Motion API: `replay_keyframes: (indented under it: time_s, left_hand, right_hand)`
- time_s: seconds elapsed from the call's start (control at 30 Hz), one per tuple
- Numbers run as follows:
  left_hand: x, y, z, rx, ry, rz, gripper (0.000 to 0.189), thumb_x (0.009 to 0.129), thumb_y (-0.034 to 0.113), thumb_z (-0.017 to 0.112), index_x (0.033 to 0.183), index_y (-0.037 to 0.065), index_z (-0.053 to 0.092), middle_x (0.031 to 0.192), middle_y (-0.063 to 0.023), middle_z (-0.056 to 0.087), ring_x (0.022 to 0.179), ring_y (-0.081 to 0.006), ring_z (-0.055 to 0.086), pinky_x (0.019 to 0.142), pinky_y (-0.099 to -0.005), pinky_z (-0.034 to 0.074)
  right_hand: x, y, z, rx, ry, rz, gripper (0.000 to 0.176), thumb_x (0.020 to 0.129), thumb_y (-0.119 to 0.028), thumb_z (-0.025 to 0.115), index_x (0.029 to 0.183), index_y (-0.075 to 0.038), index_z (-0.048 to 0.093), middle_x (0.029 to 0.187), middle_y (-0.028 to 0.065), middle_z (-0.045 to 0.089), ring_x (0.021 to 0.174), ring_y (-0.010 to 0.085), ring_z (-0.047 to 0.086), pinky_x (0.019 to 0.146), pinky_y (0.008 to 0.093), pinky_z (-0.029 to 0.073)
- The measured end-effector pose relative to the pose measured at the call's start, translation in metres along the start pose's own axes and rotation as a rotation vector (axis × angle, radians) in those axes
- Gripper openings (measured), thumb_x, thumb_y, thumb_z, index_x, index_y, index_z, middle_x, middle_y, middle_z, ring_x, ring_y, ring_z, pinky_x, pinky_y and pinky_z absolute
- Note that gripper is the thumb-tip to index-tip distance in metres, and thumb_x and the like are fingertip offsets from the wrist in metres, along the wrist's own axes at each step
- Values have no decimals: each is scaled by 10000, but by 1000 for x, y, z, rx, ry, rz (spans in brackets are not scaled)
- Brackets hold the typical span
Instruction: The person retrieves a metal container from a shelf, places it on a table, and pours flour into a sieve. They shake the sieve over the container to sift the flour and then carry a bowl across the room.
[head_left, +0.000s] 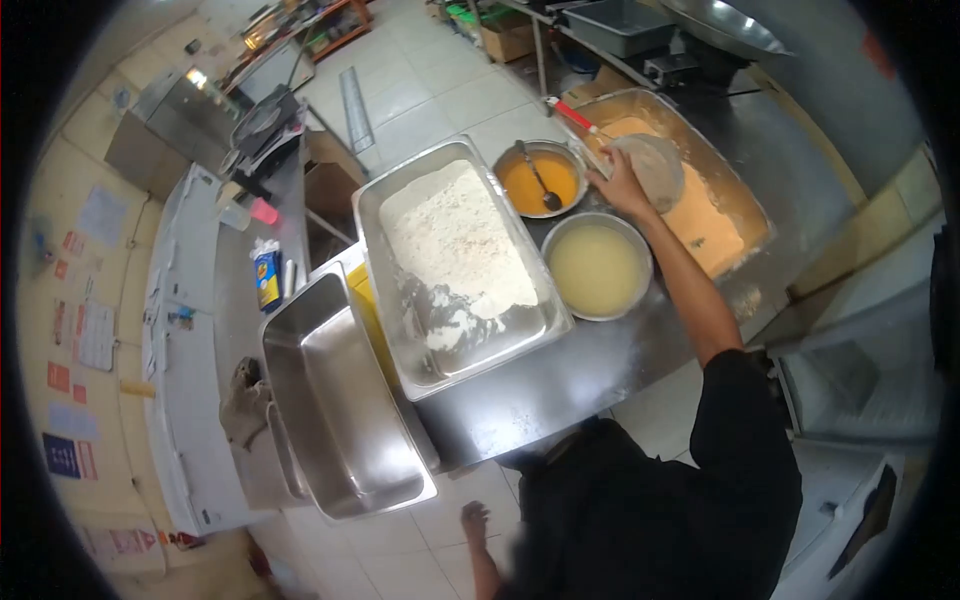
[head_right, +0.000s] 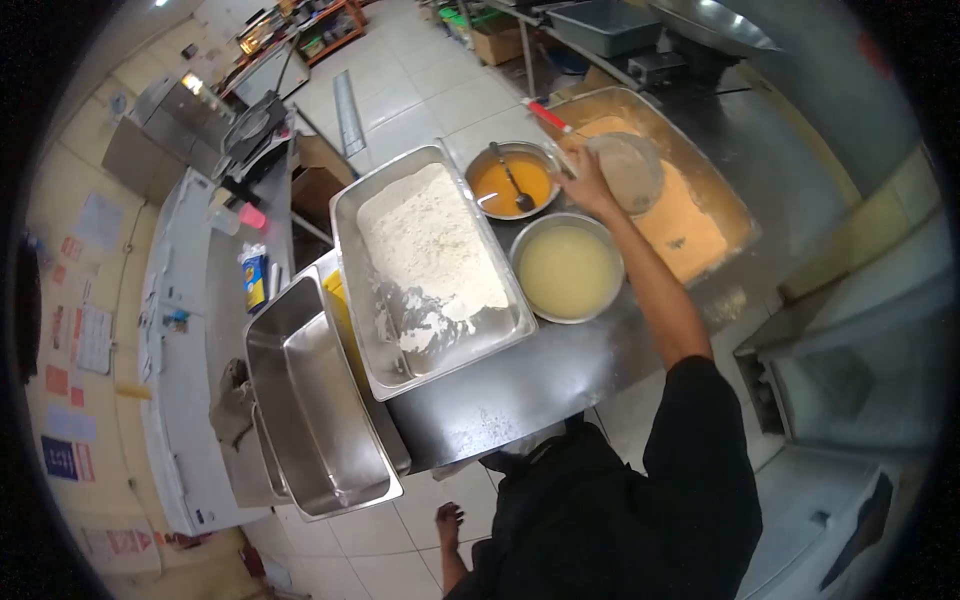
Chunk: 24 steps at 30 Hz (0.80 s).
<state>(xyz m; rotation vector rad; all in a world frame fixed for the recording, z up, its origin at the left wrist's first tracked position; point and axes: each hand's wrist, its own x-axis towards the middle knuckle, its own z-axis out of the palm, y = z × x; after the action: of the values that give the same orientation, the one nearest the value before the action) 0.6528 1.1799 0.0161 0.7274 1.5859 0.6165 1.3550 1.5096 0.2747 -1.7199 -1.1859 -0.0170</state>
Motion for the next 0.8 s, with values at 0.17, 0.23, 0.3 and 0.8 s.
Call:
replay_keyframes:
  time_s: [0.17, 0.23, 0.3, 0.8]
  left_hand:
    - [-82, -7, 97, 17, 47, -134, 219, 852, 92, 502, 1066, 55, 528, 959, -97, 603, 806, -224, 625, 661, -311, 489]
    - [-103, -46, 107, 226, 106, -4, 204, 860, 142, 514, 1033, 45, 561, 947, -119, 616, 821, -240, 624, 696, -327, 491]
    - [-120, -110, 104, 304, 187, 33, 237, 855, 217, 539, 946, 13, 616, 908, -152, 639, 847, -266, 619, 760, -343, 485]
    - [-112, 25, 143, 265, 328, -71, 266, 853, 247, 544, 985, 19, 583, 919, -166, 626, 887, -273, 609, 772, -366, 473]
  right_hand:
    - [90, 90, 60, -370, 23, 14, 541, 706, -276, 676, 1095, 34, 463, 1021, 271, 545, 983, 384, 533, 814, 447, 430]
    - [107, 63, 44, -176, -340, 268, 501, 731, -301, 663, 1045, 51, 495, 968, 246, 583, 928, 319, 573, 773, 415, 442]
    - [117, 117, 78, -15, -173, 248, 427, 756, -289, 627, 1003, 54, 570, 874, 220, 633, 859, 351, 613, 734, 407, 459]
    - [157, 14, -30, -726, -152, -125, 384, 914, -302, 434, 1218, -68, 461, 1127, 161, 563, 1017, 311, 549, 818, 380, 425]
